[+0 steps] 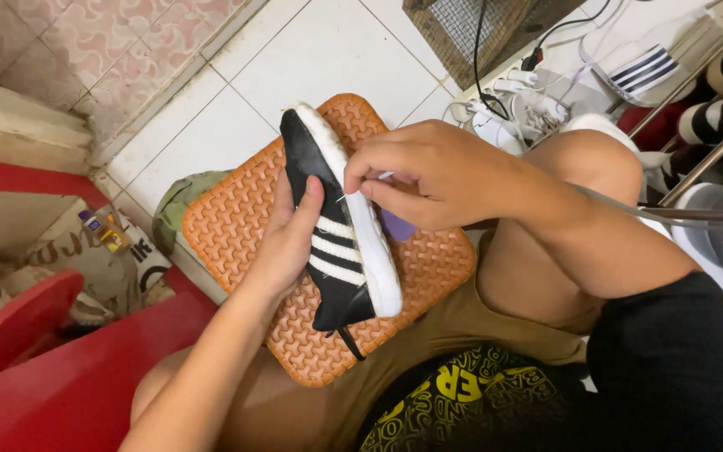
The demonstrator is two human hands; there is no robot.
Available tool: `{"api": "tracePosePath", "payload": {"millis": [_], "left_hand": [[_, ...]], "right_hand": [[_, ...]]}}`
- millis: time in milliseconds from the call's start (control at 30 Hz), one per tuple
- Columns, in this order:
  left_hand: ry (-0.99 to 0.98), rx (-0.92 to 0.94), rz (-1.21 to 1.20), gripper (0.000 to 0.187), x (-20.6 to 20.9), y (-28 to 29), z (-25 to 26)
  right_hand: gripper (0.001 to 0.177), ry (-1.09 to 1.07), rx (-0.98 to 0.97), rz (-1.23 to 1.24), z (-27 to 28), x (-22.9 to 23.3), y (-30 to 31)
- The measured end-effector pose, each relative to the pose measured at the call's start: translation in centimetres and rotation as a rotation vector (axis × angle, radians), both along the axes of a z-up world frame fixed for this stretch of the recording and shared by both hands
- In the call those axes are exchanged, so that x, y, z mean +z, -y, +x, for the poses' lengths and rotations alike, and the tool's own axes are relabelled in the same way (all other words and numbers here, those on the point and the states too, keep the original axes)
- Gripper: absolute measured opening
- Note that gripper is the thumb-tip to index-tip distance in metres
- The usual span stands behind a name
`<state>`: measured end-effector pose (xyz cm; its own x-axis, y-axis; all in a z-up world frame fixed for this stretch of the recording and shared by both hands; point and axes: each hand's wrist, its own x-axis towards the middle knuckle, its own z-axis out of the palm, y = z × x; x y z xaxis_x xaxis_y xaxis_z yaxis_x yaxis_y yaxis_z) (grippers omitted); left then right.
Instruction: Hand-sewing the rubber sole of a sneaker to the upper part using a needle and thread.
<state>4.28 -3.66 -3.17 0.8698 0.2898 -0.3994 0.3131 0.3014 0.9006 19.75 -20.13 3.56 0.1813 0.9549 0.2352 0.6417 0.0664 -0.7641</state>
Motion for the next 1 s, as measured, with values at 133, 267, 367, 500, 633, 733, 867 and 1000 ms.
{"api": "tracePosePath", "payload": {"millis": [133,267,367,500,633,733,867,1000], "left_hand": [[-0.041,-0.02,0.058,0.081,0.7,-0.8,-1.2],[0.0,0.074,0.0,0.075,0.4,-0.6,-1.2],[0.017,0.174,-0.092,0.072,-0.4,0.2,-1.5],[0.051,0.234,-0.111,0.067,-0.2,0.7,-1.7],[0.01,0.293,-0.074,0.057,0.7,-0.1,-1.6],[0.023,0.311,-0.055,0.049,0.8,-1.1,-1.5],[-0.096,0.341,-0.136,0.064,2.1,-1.7,-0.9],[-0.194,0.364,-0.154,0.064,3.5,-1.6,-0.3]], "right_hand": [[0.012,0.033,0.003,0.039,-0.5,-1.1,-1.4],[0.017,0.069,0.001,0.064,-1.0,-1.2,-2.2],[0.02,0.124,-0.006,0.086,-1.3,-1.7,-2.3],[0.02,0.119,0.021,0.083,-1.7,-1.1,-2.6],[0.019,0.087,0.007,0.123,-1.8,-0.3,-3.2],[0.019,0.149,-0.004,0.15,-1.9,0.1,-4.0],[0.013,0.339,0.036,0.239,-1.7,0.5,-5.4],[0.016,0.309,-0.015,0.235,-1.3,-0.1,-5.6]]}}
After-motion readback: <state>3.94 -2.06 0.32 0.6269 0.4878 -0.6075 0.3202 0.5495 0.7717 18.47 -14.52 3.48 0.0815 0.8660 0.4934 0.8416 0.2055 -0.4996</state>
